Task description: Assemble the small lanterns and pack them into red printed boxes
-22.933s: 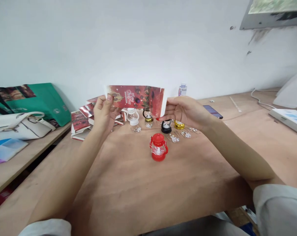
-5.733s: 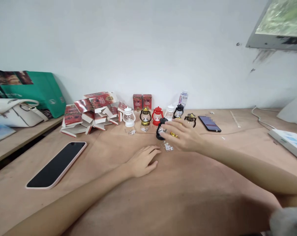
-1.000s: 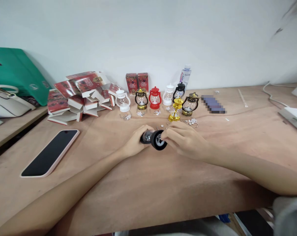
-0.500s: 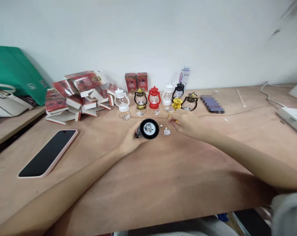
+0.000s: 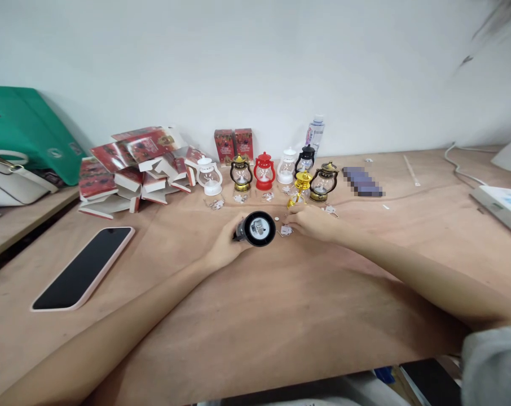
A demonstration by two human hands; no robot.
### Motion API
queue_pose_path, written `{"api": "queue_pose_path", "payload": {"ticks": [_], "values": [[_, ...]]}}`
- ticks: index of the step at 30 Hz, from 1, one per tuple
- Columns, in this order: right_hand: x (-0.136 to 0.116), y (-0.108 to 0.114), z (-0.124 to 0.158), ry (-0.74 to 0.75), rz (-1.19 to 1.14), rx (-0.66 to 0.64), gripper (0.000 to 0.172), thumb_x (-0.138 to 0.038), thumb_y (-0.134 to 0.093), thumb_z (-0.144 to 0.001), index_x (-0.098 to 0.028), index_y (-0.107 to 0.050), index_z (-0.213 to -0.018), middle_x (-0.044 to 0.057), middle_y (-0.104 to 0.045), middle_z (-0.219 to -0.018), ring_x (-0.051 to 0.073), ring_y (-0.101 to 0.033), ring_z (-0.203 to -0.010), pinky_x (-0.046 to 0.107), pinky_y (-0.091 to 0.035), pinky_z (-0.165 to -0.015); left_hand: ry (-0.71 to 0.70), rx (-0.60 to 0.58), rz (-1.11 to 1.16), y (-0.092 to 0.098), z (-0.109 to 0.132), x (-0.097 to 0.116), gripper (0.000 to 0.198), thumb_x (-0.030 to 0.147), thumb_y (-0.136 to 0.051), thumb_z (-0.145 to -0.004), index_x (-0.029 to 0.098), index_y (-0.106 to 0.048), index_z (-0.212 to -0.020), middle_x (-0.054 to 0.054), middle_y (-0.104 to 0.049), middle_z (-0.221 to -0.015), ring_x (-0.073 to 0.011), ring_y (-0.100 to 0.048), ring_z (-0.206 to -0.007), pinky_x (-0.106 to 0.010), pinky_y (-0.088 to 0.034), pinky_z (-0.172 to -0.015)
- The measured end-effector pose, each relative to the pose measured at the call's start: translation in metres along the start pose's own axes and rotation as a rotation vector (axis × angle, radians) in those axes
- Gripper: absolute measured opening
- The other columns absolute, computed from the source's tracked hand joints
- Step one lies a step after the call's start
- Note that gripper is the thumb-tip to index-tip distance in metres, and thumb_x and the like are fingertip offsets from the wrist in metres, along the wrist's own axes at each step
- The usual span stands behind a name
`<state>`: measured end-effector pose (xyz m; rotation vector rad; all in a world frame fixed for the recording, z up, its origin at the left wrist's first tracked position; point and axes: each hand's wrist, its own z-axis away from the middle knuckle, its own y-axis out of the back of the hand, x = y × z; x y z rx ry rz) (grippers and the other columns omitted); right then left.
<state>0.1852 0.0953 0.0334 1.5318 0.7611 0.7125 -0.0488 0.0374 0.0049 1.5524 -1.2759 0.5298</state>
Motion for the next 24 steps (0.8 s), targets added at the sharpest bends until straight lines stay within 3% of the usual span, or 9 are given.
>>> {"api": "queue_pose_path", "payload": {"ticks": [6, 8, 11, 13, 18, 24], "values": [[0.005, -0.013, -0.003, 0.067, 0.026, 0.180, 0.022, -0.012, -0.047, -0.090, -0.011, -0.069, -0.086, 0.011, -0.065, -0.083, 0.019, -0.062, -0.077, 0.030, -0.046, -0.069, -0.020, -0.026, 0.006, 0.000, 0.000, 0.001, 0.037, 0.031, -0.072, -0.070, 0.016, -0.055, -0.099, -0.008, -0.065, -0.101, -0.0227, -0.060, -0.097, -0.039, -0.047, -0.088], [-0.001, -0.008, -0.002, 0.077, -0.017, 0.340, 0.021, -0.017, -0.047, -0.091, -0.011, -0.067, -0.085, 0.010, -0.065, -0.082, 0.017, -0.061, -0.074, 0.029, -0.047, -0.067, -0.009, -0.030, 0.009, 0.000, 0.001, -0.001, 0.037, 0.031, -0.072, -0.070, 0.016, -0.055, -0.099, -0.007, -0.065, -0.100, -0.0221, -0.060, -0.095, -0.038, -0.047, -0.087], [-0.020, 0.010, 0.005, 0.094, -0.200, 0.677, 0.017, -0.020, -0.049, -0.091, -0.014, -0.065, -0.089, 0.007, -0.066, -0.084, 0.015, -0.062, -0.077, 0.027, -0.049, -0.070, -0.009, -0.037, 0.025, 0.000, 0.001, -0.002, 0.036, 0.031, -0.071, -0.071, 0.015, -0.055, -0.099, -0.007, -0.064, -0.099, -0.0206, -0.059, -0.094, -0.035, -0.047, -0.085], [-0.036, 0.024, 0.010, 0.140, -0.306, 0.814, 0.012, -0.020, -0.052, -0.091, -0.016, -0.064, -0.090, 0.005, -0.067, -0.084, 0.013, -0.062, -0.077, 0.026, -0.049, -0.071, -0.023, -0.049, 0.027, 0.000, 0.001, -0.001, 0.035, 0.032, -0.070, -0.072, 0.014, -0.056, -0.098, -0.007, -0.063, -0.098, -0.0198, -0.058, -0.093, -0.033, -0.046, -0.084], [-0.059, 0.034, 0.014, 0.308, -0.273, 0.825, 0.008, -0.017, -0.055, -0.089, -0.016, -0.063, -0.089, 0.005, -0.066, -0.080, 0.012, -0.061, -0.074, 0.024, -0.050, -0.066, -0.054, -0.079, 0.023, 0.000, 0.002, 0.004, 0.030, 0.031, -0.068, -0.075, 0.014, -0.055, -0.095, -0.005, -0.062, -0.095, -0.0176, -0.057, -0.088, -0.029, -0.044, -0.081], [-0.056, 0.020, 0.008, 0.321, -0.122, 0.786, 0.015, -0.019, -0.049, -0.092, -0.015, -0.062, -0.085, 0.006, -0.066, -0.078, 0.014, -0.059, -0.071, 0.027, -0.050, -0.064, -0.076, -0.093, -0.010, 0.000, 0.002, 0.004, 0.026, 0.028, -0.067, -0.075, 0.014, -0.053, -0.092, -0.004, -0.061, -0.091, -0.0160, -0.056, -0.082, -0.028, -0.044, -0.078]]}}
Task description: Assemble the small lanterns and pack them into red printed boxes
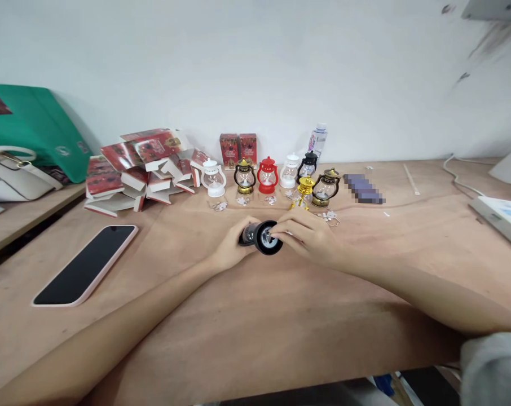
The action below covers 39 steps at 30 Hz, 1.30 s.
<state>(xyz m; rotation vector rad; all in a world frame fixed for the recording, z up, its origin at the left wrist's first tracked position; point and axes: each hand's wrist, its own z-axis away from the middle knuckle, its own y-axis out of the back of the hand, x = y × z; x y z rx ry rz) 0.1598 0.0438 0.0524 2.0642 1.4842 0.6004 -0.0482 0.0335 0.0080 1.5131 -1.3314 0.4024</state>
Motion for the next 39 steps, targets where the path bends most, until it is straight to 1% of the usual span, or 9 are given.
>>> {"api": "queue_pose_path", "payload": {"ticks": [3, 7, 10, 16, 23, 26, 31, 33, 39], "values": [[-0.001, 0.002, -0.001, -0.061, -0.042, 0.035, 0.015, -0.023, -0.055, -0.090, -0.015, -0.060, -0.079, 0.004, -0.064, -0.072, 0.013, -0.057, -0.066, 0.025, -0.047, -0.061, 0.007, -0.005, -0.023, 0.000, 0.000, 0.001, 0.027, 0.028, -0.067, -0.074, 0.014, -0.054, -0.093, -0.004, -0.061, -0.091, -0.0163, -0.056, -0.082, -0.029, -0.044, -0.077], [0.006, 0.004, -0.002, -0.302, -0.126, 0.068, 0.015, -0.027, -0.056, -0.089, -0.016, -0.058, -0.078, 0.000, -0.063, -0.068, 0.010, -0.055, -0.060, 0.022, -0.043, -0.059, 0.021, 0.008, 0.005, 0.001, 0.000, -0.001, 0.028, 0.029, -0.067, -0.074, 0.015, -0.054, -0.094, -0.005, -0.062, -0.093, -0.0181, -0.058, -0.086, -0.031, -0.045, -0.080], [0.025, -0.004, 0.004, -0.423, -0.110, -0.033, 0.011, -0.023, -0.056, -0.088, -0.016, -0.059, -0.081, 0.001, -0.063, -0.072, 0.011, -0.056, -0.063, 0.023, -0.044, -0.062, 0.041, 0.039, 0.026, 0.000, -0.001, -0.004, 0.032, 0.031, -0.070, -0.072, 0.016, -0.054, -0.095, -0.006, -0.063, -0.095, -0.0197, -0.058, -0.089, -0.032, -0.046, -0.082], [0.060, -0.030, 0.029, -0.397, 0.069, -0.479, 0.021, -0.013, -0.050, -0.088, -0.012, -0.068, -0.098, 0.011, -0.065, -0.090, 0.019, -0.059, -0.087, 0.032, -0.046, -0.077, 0.058, 0.037, 0.027, 0.000, -0.001, -0.005, 0.033, 0.030, -0.069, -0.072, 0.015, -0.054, -0.097, -0.006, -0.063, -0.097, -0.0201, -0.058, -0.092, -0.034, -0.046, -0.083], [0.066, -0.038, 0.036, -0.292, 0.126, -0.574, 0.023, -0.009, -0.047, -0.088, -0.011, -0.070, -0.093, 0.012, -0.066, -0.090, 0.020, -0.059, -0.086, 0.032, -0.046, -0.078, 0.062, 0.016, -0.017, 0.002, -0.001, 0.000, 0.033, 0.030, -0.069, -0.073, 0.015, -0.055, -0.100, -0.007, -0.064, -0.101, -0.0225, -0.058, -0.098, -0.035, -0.046, -0.087], [0.064, -0.037, 0.034, -0.238, 0.142, -0.483, 0.019, -0.015, -0.052, -0.088, -0.009, -0.069, -0.083, 0.012, -0.066, -0.081, 0.019, -0.059, -0.078, 0.032, -0.047, -0.073, 0.048, 0.016, -0.028, 0.002, -0.001, -0.001, 0.034, 0.029, -0.069, -0.073, 0.015, -0.055, -0.101, -0.008, -0.064, -0.102, -0.0223, -0.058, -0.098, -0.036, -0.045, -0.088], [0.041, -0.015, 0.017, -0.201, 0.054, 0.054, 0.015, -0.020, -0.053, -0.089, -0.014, -0.065, -0.082, 0.004, -0.062, -0.072, 0.013, -0.056, -0.065, 0.026, -0.046, -0.062, 0.024, 0.025, -0.009, 0.001, -0.001, -0.004, 0.033, 0.028, -0.069, -0.073, 0.015, -0.055, -0.100, -0.008, -0.064, -0.101, -0.0223, -0.059, -0.097, -0.037, -0.045, -0.088], [0.027, -0.004, 0.008, -0.154, 0.008, 0.193, 0.009, -0.018, -0.056, -0.087, -0.016, -0.064, -0.083, 0.003, -0.063, -0.072, 0.012, -0.057, -0.066, 0.025, -0.046, -0.062, 0.027, 0.026, 0.001, 0.001, -0.001, -0.004, 0.034, 0.030, -0.069, -0.073, 0.014, -0.055, -0.099, -0.008, -0.064, -0.100, -0.0220, -0.059, -0.097, -0.035, -0.045, -0.088], [0.005, 0.007, -0.006, 0.088, -0.036, 0.148, 0.003, -0.014, -0.061, -0.083, -0.017, -0.062, -0.083, 0.002, -0.065, -0.072, 0.011, -0.055, -0.066, 0.024, -0.046, -0.060, 0.012, 0.014, 0.015, 0.001, -0.001, -0.002, 0.032, 0.031, -0.069, -0.073, 0.015, -0.055, -0.097, -0.005, -0.063, -0.096, -0.0190, -0.059, -0.089, -0.031, -0.045, -0.083]]}}
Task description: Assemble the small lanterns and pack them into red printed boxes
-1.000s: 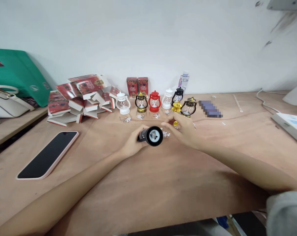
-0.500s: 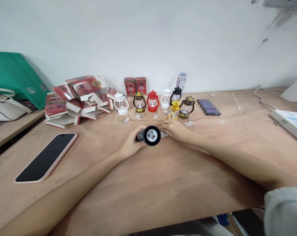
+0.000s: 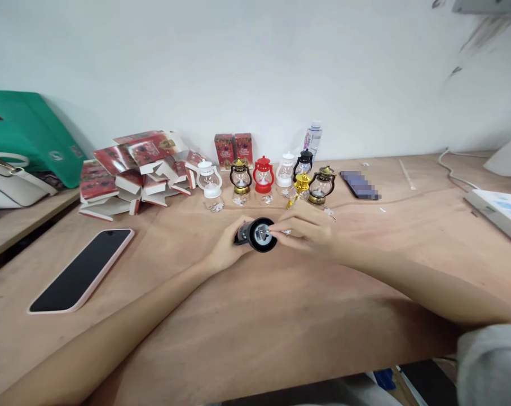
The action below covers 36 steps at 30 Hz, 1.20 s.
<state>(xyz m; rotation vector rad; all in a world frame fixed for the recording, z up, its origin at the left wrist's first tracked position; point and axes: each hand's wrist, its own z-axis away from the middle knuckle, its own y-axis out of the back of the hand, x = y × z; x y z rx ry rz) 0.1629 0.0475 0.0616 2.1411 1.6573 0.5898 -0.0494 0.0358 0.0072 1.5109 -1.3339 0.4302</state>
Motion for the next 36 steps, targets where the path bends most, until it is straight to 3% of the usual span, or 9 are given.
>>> {"api": "queue_pose_path", "payload": {"ticks": [9, 26, 30, 36], "values": [[-0.001, 0.000, -0.003, 0.010, 0.127, -0.168, 0.015, -0.014, -0.049, -0.090, -0.016, -0.057, -0.078, 0.005, -0.064, -0.073, 0.013, -0.053, -0.069, 0.026, -0.045, -0.064, 0.005, -0.004, -0.013, -0.001, -0.001, 0.001, 0.029, 0.029, -0.068, -0.073, 0.014, -0.054, -0.094, -0.005, -0.063, -0.093, -0.0179, -0.057, -0.086, -0.029, -0.045, -0.079], [-0.007, 0.013, -0.008, 0.132, 0.347, -0.426, 0.021, -0.010, -0.041, -0.092, -0.014, -0.057, -0.080, 0.006, -0.060, -0.078, 0.018, -0.044, -0.076, 0.032, -0.036, -0.072, -0.001, -0.043, -0.119, -0.002, 0.000, 0.002, 0.023, 0.026, -0.065, -0.074, 0.015, -0.054, -0.091, -0.005, -0.061, -0.091, -0.0173, -0.056, -0.085, -0.030, -0.044, -0.079], [-0.007, 0.014, -0.008, -0.075, 0.207, -0.405, 0.013, -0.020, -0.050, -0.091, -0.014, -0.056, -0.080, 0.006, -0.062, -0.078, 0.017, -0.050, -0.075, 0.031, -0.039, -0.069, -0.008, -0.056, -0.138, -0.002, 0.001, 0.003, 0.024, 0.030, -0.064, -0.076, 0.015, -0.055, -0.092, -0.006, -0.062, -0.093, -0.0187, -0.057, -0.086, -0.031, -0.044, -0.080], [-0.008, 0.008, -0.010, -0.743, -0.370, -0.426, 0.019, -0.020, -0.069, -0.075, -0.016, -0.057, -0.089, 0.003, -0.067, -0.086, 0.012, -0.061, -0.073, 0.026, -0.049, -0.068, -0.044, -0.060, -0.195, -0.001, 0.003, 0.000, 0.022, 0.027, -0.061, -0.076, 0.016, -0.055, -0.095, -0.007, -0.062, -0.096, -0.0195, -0.058, -0.087, -0.032, -0.045, -0.080]]}}
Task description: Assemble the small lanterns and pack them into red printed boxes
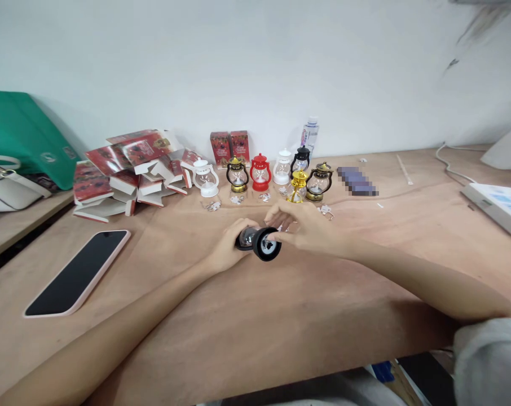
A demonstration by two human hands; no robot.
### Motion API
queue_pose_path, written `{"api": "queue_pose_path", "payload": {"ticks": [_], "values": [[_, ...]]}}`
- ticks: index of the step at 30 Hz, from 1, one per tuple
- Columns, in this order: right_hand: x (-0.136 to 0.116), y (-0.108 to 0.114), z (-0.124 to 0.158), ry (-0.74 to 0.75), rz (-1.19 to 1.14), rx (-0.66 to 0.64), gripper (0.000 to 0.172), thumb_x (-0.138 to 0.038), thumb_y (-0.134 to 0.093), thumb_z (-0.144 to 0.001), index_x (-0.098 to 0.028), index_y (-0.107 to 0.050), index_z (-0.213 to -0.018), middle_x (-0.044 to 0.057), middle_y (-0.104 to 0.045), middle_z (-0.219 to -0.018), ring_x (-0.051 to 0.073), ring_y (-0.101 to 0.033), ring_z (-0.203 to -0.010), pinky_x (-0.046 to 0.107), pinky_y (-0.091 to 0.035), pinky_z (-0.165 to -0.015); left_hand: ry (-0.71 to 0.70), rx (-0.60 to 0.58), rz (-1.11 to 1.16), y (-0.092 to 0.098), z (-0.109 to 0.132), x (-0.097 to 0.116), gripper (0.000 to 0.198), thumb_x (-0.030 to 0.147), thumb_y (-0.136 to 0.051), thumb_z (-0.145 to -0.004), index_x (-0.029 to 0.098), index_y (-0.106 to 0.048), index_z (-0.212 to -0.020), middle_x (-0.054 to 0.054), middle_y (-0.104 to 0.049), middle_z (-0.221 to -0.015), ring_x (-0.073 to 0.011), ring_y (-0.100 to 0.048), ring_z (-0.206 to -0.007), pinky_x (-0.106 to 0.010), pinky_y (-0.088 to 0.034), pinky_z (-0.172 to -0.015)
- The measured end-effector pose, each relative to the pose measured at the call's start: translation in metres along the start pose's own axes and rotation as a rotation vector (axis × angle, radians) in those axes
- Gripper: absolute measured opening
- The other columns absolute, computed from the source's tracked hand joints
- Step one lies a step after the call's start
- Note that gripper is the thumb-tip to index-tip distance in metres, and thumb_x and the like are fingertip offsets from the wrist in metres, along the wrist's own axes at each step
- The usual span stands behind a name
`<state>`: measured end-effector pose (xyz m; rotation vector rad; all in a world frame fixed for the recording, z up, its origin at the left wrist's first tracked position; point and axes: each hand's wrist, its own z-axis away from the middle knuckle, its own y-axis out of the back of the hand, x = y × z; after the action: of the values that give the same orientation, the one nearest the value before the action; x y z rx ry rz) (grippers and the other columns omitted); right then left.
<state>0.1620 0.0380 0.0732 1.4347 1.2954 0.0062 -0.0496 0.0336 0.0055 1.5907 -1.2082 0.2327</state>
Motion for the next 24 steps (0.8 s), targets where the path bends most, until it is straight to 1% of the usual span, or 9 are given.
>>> {"api": "queue_pose_path", "payload": {"ticks": [3, 8, 10, 12, 14, 16, 19, 21, 24], "values": [[0.000, -0.006, -0.002, -0.116, -0.213, -0.006, 0.012, -0.020, -0.065, -0.076, -0.016, -0.059, -0.086, 0.001, -0.067, -0.081, 0.011, -0.063, -0.071, 0.025, -0.050, -0.067, 0.028, 0.007, 0.009, 0.000, 0.000, -0.001, 0.024, 0.029, -0.062, -0.076, 0.015, -0.056, -0.094, -0.007, -0.062, -0.095, -0.0195, -0.058, -0.087, -0.032, -0.045, -0.080], [0.011, 0.001, -0.008, -0.067, -0.332, -0.019, 0.019, -0.030, -0.066, -0.077, -0.016, -0.060, -0.089, 0.002, -0.068, -0.084, 0.012, -0.064, -0.075, 0.026, -0.051, -0.070, 0.070, 0.055, 0.121, 0.000, -0.002, -0.002, 0.032, 0.031, -0.069, -0.071, 0.015, -0.058, -0.096, -0.007, -0.065, -0.097, -0.0206, -0.060, -0.090, -0.034, -0.047, -0.084], [0.022, 0.009, -0.013, -0.024, -0.225, 0.027, 0.017, -0.030, -0.061, -0.082, -0.016, -0.061, -0.090, 0.004, -0.069, -0.086, 0.013, -0.064, -0.076, 0.027, -0.050, -0.070, 0.106, 0.118, 0.160, -0.001, -0.002, -0.004, 0.038, 0.031, -0.071, -0.070, 0.016, -0.058, -0.103, -0.007, -0.066, -0.104, -0.0223, -0.061, -0.097, -0.036, -0.047, -0.088], [0.035, 0.014, -0.016, 0.005, 0.002, 0.059, 0.011, -0.023, -0.058, -0.083, -0.015, -0.064, -0.088, 0.005, -0.070, -0.086, 0.014, -0.064, -0.077, 0.027, -0.048, -0.072, 0.141, 0.174, 0.163, -0.003, -0.002, -0.006, 0.044, 0.031, -0.073, -0.068, 0.017, -0.058, -0.107, -0.007, -0.066, -0.109, -0.0237, -0.060, -0.103, -0.038, -0.047, -0.091], [0.049, 0.015, -0.018, 0.011, 0.234, -0.029, 0.010, -0.016, -0.058, -0.081, -0.015, -0.066, -0.086, 0.007, -0.070, -0.088, 0.017, -0.064, -0.080, 0.029, -0.047, -0.075, 0.160, 0.187, 0.164, -0.003, -0.002, -0.008, 0.044, 0.032, -0.074, -0.067, 0.017, -0.060, -0.106, -0.007, -0.067, -0.108, -0.0246, -0.060, -0.104, -0.039, -0.048, -0.091], [0.061, 0.011, -0.019, 0.033, 0.377, -0.195, 0.012, -0.015, -0.059, -0.080, -0.015, -0.068, -0.089, 0.009, -0.071, -0.092, 0.020, -0.064, -0.084, 0.031, -0.046, -0.076, 0.169, 0.170, 0.170, -0.003, -0.002, -0.008, 0.044, 0.032, -0.075, -0.066, 0.017, -0.062, -0.105, -0.007, -0.068, -0.107, -0.0252, -0.061, -0.102, -0.040, -0.049, -0.090], [0.071, 0.002, -0.017, 0.114, 0.455, -0.326, 0.017, -0.019, -0.057, -0.083, -0.015, -0.068, -0.096, 0.010, -0.069, -0.098, 0.023, -0.063, -0.092, 0.033, -0.046, -0.080, 0.170, 0.151, 0.178, -0.002, -0.002, -0.008, 0.044, 0.030, -0.075, -0.065, 0.017, -0.062, -0.105, -0.008, -0.068, -0.106, -0.0258, -0.062, -0.101, -0.042, -0.049, -0.090], [0.074, -0.002, -0.015, 0.152, 0.462, -0.322, 0.018, -0.018, -0.056, -0.084, -0.016, -0.067, -0.097, 0.011, -0.068, -0.100, 0.023, -0.062, -0.096, 0.034, -0.045, -0.083, 0.152, 0.148, 0.185, -0.002, -0.002, -0.007, 0.043, 0.029, -0.075, -0.065, 0.017, -0.062, -0.104, -0.008, -0.068, -0.106, -0.0261, -0.061, -0.102, -0.043, -0.049, -0.091], [0.072, -0.003, -0.015, 0.133, 0.452, -0.298, 0.017, -0.013, -0.057, -0.081, -0.014, -0.066, -0.096, 0.010, -0.069, -0.094, 0.022, -0.063, -0.092, 0.033, -0.046, -0.079, 0.131, 0.145, 0.195, -0.001, -0.003, -0.006, 0.041, 0.031, -0.075, -0.065, 0.017, -0.061, -0.102, -0.008, -0.068, -0.105, -0.0256, -0.061, -0.101, -0.043, -0.049, -0.090]]}}
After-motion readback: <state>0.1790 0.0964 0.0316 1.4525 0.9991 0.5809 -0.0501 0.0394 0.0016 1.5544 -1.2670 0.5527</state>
